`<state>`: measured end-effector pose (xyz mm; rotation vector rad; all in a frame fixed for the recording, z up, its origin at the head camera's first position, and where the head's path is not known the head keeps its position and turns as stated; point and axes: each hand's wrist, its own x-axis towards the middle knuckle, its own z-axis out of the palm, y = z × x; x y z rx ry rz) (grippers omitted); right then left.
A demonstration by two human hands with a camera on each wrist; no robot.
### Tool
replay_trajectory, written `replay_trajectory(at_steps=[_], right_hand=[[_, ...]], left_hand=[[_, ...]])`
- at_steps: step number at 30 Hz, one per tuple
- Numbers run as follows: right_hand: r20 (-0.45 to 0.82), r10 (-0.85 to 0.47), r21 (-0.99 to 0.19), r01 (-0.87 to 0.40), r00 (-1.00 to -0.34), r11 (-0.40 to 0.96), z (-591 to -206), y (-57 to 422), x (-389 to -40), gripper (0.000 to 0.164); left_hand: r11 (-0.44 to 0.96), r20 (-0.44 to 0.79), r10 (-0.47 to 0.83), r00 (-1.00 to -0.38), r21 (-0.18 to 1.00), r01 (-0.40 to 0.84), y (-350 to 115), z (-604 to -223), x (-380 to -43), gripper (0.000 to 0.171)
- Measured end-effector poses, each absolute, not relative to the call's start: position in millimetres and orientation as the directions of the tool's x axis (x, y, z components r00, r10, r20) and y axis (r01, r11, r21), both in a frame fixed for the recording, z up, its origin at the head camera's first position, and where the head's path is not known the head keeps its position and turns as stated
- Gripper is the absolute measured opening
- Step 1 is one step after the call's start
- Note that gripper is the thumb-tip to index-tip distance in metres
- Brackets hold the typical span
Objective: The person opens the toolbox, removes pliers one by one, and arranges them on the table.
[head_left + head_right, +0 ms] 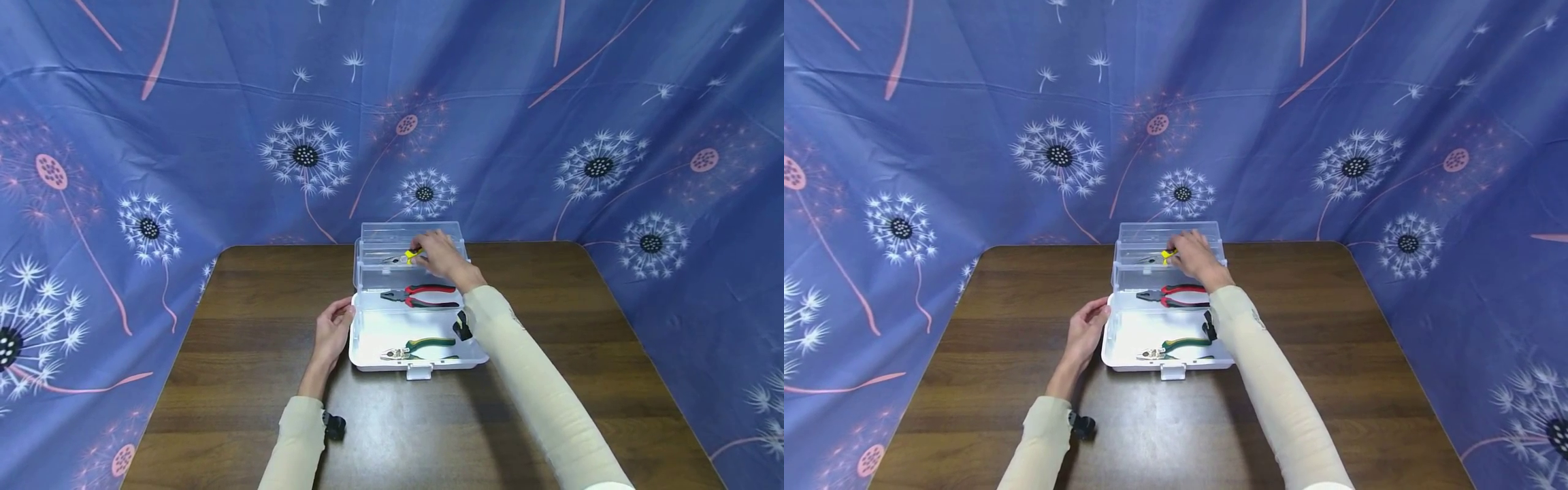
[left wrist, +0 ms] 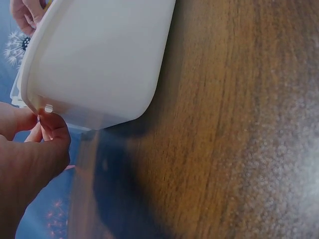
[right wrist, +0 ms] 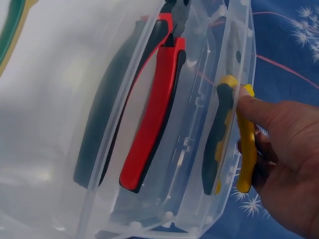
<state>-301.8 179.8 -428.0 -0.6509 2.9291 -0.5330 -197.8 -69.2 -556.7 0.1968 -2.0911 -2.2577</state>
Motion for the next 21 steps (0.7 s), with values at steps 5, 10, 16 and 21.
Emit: replay_trajectory(at_steps=[5,10,16,21], right_hand=[[-0.046,-0.44,-0.321,-0.404,-0.897,0.856,-427.1,179.3,-301.6,0.035],[-0.028,-0.468,-0.295,-0.441,-0.883,0.848,-426.3,177.2,-301.0,0.028],[0.019,-0.5,-0.289,-0.483,-0.866,0.827,-428.7,178.7,-298.7,0.021],[0.083,-0.495,-0.379,-0.487,-0.865,0.787,-431.5,187.3,-296.4,0.024]], left_hand=[[-0.082,-0.054,-0.135,-0.989,0.996,-0.043,-68.8,-558.0,-198.0,0.031],[-0.08,-0.057,-0.135,-0.989,0.996,-0.046,-68.4,-556.7,-197.5,0.031],[-0.062,-0.072,-0.137,-0.988,0.996,-0.064,-68.4,-555.6,-197.9,0.03],[-0.06,-0.071,-0.138,-0.988,0.996,-0.063,-67.6,-555.2,-197.5,0.031]])
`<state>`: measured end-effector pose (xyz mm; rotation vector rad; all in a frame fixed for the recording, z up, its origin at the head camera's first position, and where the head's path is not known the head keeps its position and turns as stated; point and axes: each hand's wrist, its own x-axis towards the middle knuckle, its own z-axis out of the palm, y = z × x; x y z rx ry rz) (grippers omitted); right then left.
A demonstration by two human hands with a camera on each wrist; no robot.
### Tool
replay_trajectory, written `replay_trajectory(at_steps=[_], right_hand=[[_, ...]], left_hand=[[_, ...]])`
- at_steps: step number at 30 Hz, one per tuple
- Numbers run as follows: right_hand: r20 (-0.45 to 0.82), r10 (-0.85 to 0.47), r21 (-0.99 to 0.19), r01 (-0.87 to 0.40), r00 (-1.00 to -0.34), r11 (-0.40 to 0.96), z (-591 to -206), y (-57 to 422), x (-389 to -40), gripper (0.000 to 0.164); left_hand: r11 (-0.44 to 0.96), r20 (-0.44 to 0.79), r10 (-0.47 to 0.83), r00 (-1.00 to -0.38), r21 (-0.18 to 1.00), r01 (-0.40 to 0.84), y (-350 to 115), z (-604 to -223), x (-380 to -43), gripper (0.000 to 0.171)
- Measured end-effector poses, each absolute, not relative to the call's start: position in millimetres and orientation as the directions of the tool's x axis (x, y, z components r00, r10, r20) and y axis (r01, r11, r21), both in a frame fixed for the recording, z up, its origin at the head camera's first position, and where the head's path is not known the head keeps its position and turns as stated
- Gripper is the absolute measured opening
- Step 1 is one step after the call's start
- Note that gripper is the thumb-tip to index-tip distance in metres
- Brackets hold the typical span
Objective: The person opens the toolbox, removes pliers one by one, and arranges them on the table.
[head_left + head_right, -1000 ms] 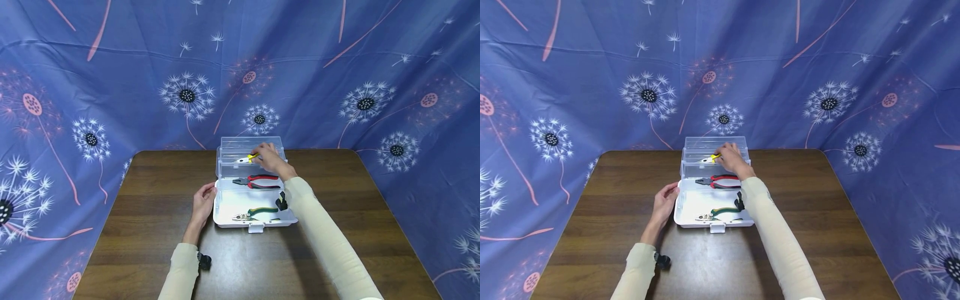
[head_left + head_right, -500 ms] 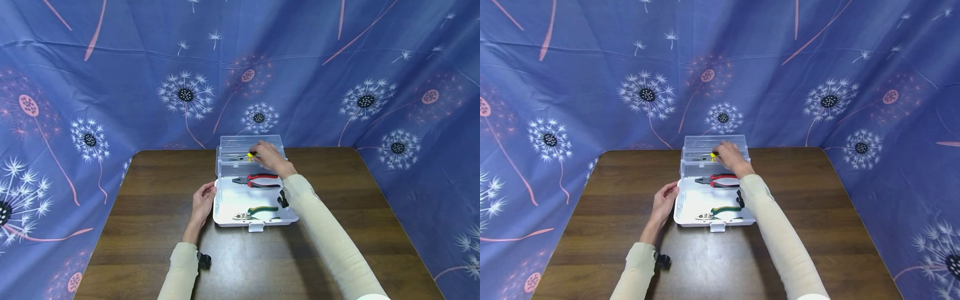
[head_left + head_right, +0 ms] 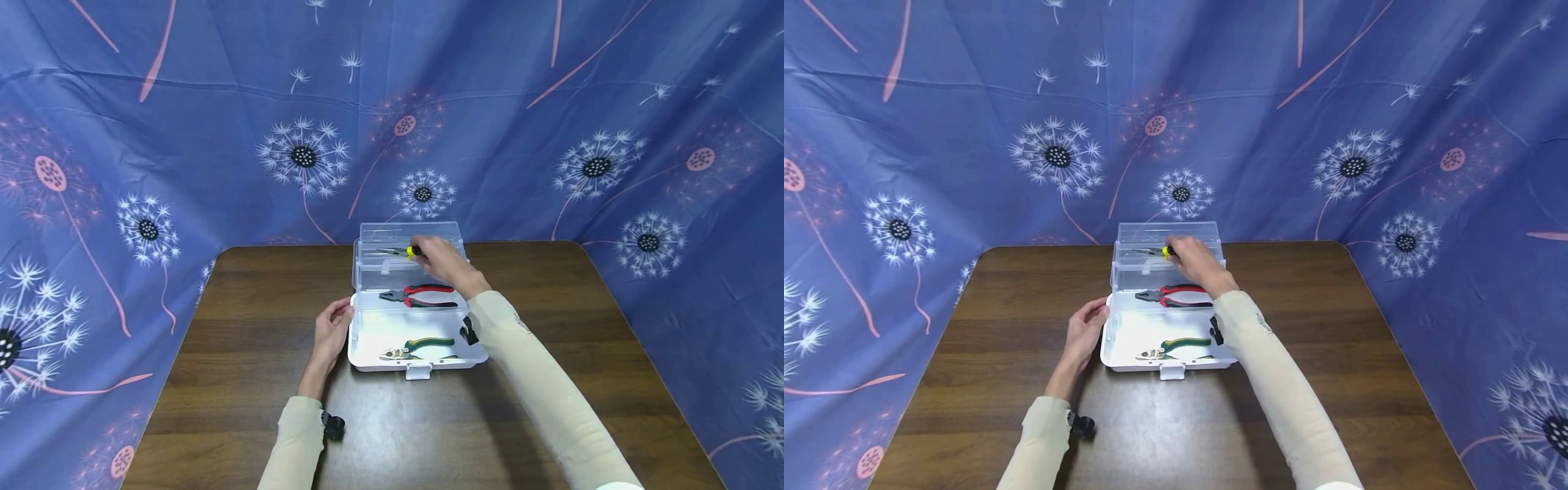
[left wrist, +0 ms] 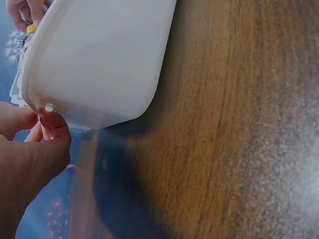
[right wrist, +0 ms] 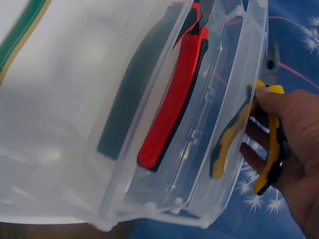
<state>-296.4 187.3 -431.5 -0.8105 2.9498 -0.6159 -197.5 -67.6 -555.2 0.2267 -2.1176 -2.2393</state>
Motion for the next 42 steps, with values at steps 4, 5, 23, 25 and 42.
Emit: replay_trajectory(at_steps=[4,5,23,25,42], right_hand=[[0.203,-0.476,-0.407,-0.516,-0.856,0.754,-432.4,197.1,-294.5,0.029],[0.234,-0.463,-0.406,-0.519,-0.855,0.752,-432.3,199.7,-294.2,0.03],[0.26,-0.063,-0.742,-0.241,-0.964,0.626,-426.9,252.0,-272.4,0.042],[0.251,-0.019,-0.759,-0.209,-0.968,0.617,-428.7,259.1,-269.9,0.04],[0.122,0.172,-0.95,-0.065,-0.978,0.307,-454.7,307.5,-242.7,0.041]], left_hand=[[-0.062,-0.071,-0.137,-0.988,0.996,-0.063,-67.5,-556.5,-197.7,0.03],[-0.067,-0.075,-0.138,-0.988,0.996,-0.066,-67.6,-556.8,-198.0,0.03],[-0.076,-0.074,-0.148,-0.986,0.995,-0.063,-68.4,-557.4,-198.3,0.031],[-0.078,-0.073,-0.146,-0.987,0.995,-0.062,-68.4,-557.4,-198.1,0.031],[-0.08,-0.092,-0.143,-0.985,0.993,-0.081,-69.4,-558.5,-199.8,0.033]])
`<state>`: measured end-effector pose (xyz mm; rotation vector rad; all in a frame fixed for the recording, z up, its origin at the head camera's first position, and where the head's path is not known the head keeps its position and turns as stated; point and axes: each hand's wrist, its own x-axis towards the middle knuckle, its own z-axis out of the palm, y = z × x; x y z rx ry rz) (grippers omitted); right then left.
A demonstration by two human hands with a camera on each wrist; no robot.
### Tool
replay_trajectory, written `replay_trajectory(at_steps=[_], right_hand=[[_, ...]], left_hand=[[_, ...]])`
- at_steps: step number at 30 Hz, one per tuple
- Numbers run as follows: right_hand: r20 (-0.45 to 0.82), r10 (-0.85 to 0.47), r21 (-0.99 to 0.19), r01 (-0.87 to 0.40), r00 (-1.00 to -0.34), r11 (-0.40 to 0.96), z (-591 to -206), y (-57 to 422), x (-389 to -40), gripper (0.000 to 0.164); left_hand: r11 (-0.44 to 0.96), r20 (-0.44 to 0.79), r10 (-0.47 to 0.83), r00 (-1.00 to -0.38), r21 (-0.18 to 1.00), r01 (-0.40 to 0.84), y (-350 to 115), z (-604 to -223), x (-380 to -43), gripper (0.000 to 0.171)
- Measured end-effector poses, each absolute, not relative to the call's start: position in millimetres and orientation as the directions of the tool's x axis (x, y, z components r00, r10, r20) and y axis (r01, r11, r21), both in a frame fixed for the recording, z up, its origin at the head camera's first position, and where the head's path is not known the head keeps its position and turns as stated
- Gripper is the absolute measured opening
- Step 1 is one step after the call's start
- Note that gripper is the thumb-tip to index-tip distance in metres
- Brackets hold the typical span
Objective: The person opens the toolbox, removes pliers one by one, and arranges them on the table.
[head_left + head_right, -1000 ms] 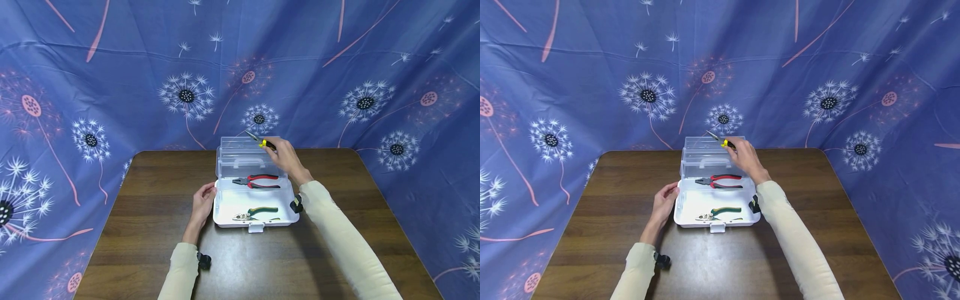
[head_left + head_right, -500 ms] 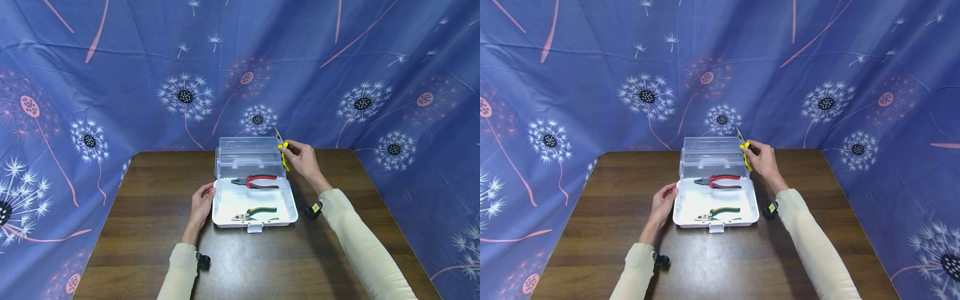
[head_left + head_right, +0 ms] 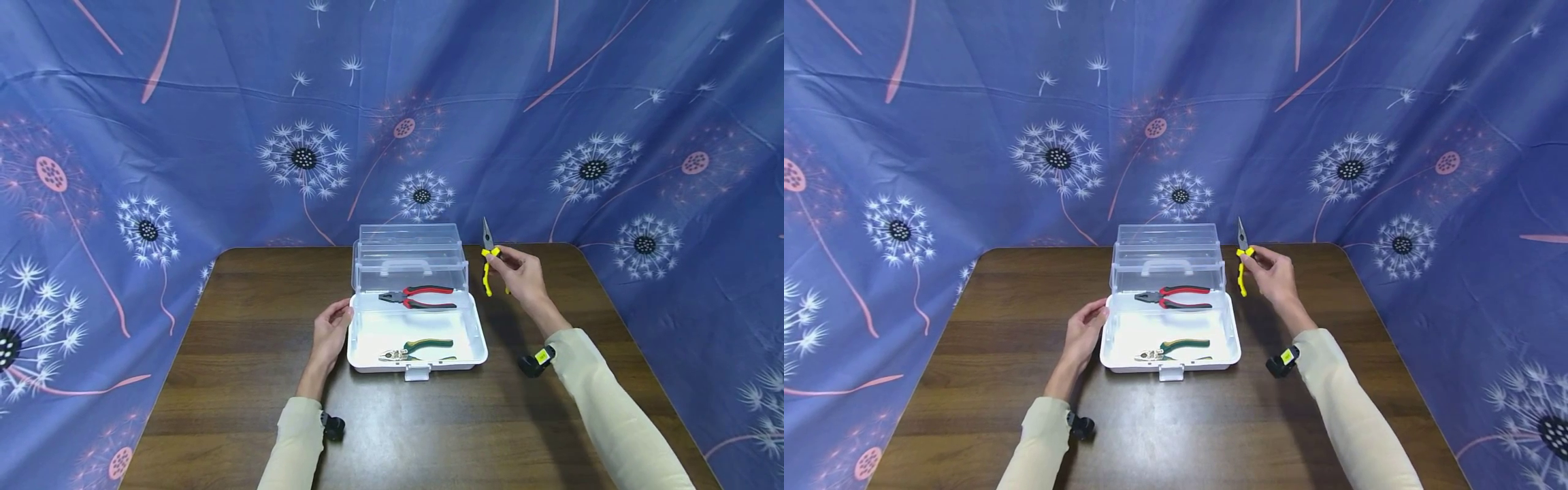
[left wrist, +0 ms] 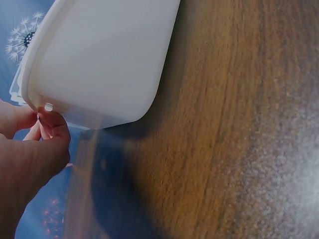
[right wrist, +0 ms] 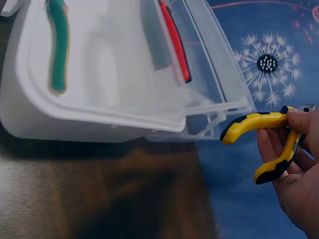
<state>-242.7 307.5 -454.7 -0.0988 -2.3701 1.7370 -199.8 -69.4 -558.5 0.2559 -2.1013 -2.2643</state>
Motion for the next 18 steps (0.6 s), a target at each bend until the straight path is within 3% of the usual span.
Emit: replay_trajectory(at_steps=[8,18], right_hand=[[0.043,0.189,-0.983,-0.009,-0.981,0.181,-480.6,325.9,-226.2,0.045],[-0.043,0.222,-0.981,0.084,-0.974,0.176,-518.7,338.8,-205.7,0.046]], left_hand=[[-0.069,-0.104,-0.115,-0.988,0.993,-0.097,-68.5,-534.6,-190.6,0.033],[-0.081,-0.091,-0.109,-0.99,0.993,-0.082,-68.2,-521.9,-183.7,0.033]])
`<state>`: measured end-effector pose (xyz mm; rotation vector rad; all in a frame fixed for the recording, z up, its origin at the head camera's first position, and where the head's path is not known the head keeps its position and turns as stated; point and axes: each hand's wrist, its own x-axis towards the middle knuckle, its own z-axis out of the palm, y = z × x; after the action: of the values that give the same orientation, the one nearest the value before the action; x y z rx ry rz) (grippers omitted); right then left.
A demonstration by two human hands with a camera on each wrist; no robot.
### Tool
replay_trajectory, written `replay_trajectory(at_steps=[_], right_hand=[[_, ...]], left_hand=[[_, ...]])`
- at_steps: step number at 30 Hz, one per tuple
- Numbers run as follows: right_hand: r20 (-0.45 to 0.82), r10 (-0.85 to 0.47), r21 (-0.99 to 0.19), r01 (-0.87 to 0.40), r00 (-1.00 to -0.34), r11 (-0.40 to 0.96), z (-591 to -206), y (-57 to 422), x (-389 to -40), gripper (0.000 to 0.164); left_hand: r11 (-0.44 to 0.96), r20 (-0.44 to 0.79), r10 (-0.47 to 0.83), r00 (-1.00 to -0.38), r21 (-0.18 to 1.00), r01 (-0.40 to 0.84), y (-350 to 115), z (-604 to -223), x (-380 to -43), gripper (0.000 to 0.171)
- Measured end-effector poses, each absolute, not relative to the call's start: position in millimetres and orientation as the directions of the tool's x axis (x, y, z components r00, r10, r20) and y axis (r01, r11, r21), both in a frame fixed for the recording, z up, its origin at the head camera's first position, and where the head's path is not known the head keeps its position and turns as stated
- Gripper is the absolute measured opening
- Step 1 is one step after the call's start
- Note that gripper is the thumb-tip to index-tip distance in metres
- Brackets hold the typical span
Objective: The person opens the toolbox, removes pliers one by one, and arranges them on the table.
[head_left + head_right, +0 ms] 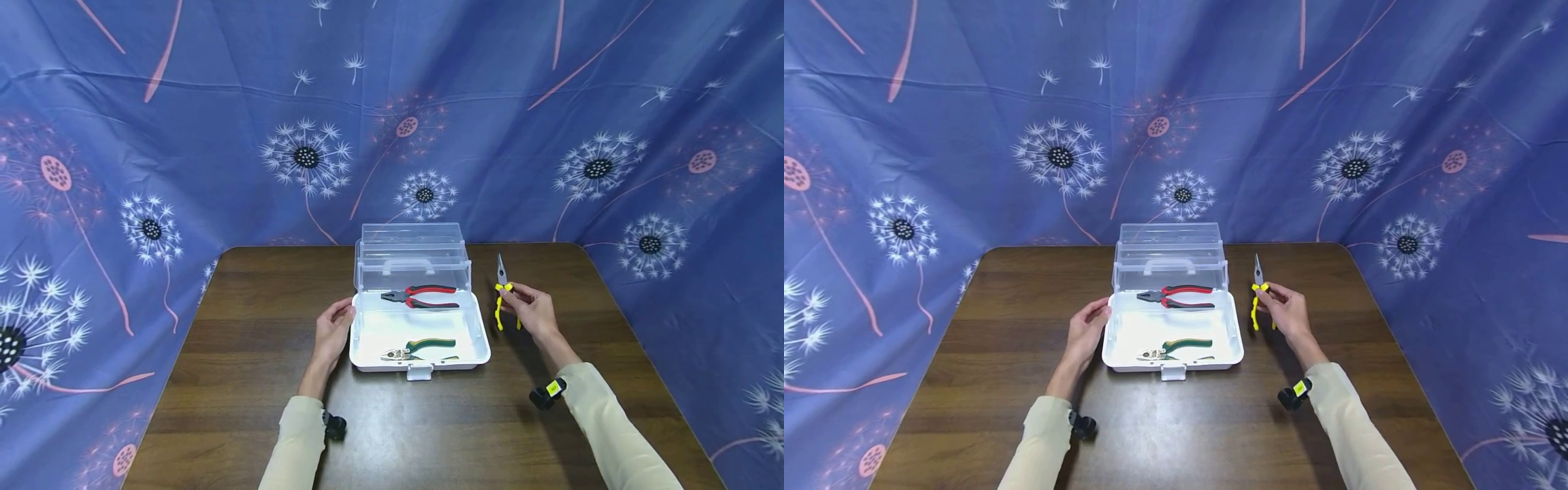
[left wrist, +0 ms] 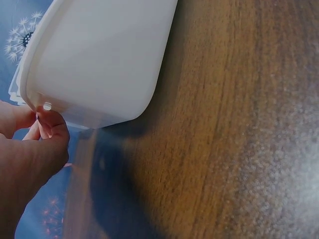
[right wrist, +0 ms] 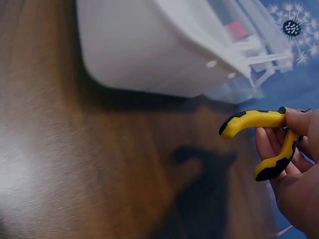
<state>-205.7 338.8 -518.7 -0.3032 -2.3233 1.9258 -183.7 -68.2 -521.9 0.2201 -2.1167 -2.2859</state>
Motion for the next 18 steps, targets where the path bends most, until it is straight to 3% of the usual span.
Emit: replay_trajectory(at_steps=[18], right_hand=[[-0.22,0.306,-0.931,0.293,-0.926,0.219,-560.1,346.2,-177.2,0.054]], left_hand=[[-0.064,-0.087,-0.115,-0.99,0.995,-0.08,-68.4,-522.5,-183.8,0.033]])
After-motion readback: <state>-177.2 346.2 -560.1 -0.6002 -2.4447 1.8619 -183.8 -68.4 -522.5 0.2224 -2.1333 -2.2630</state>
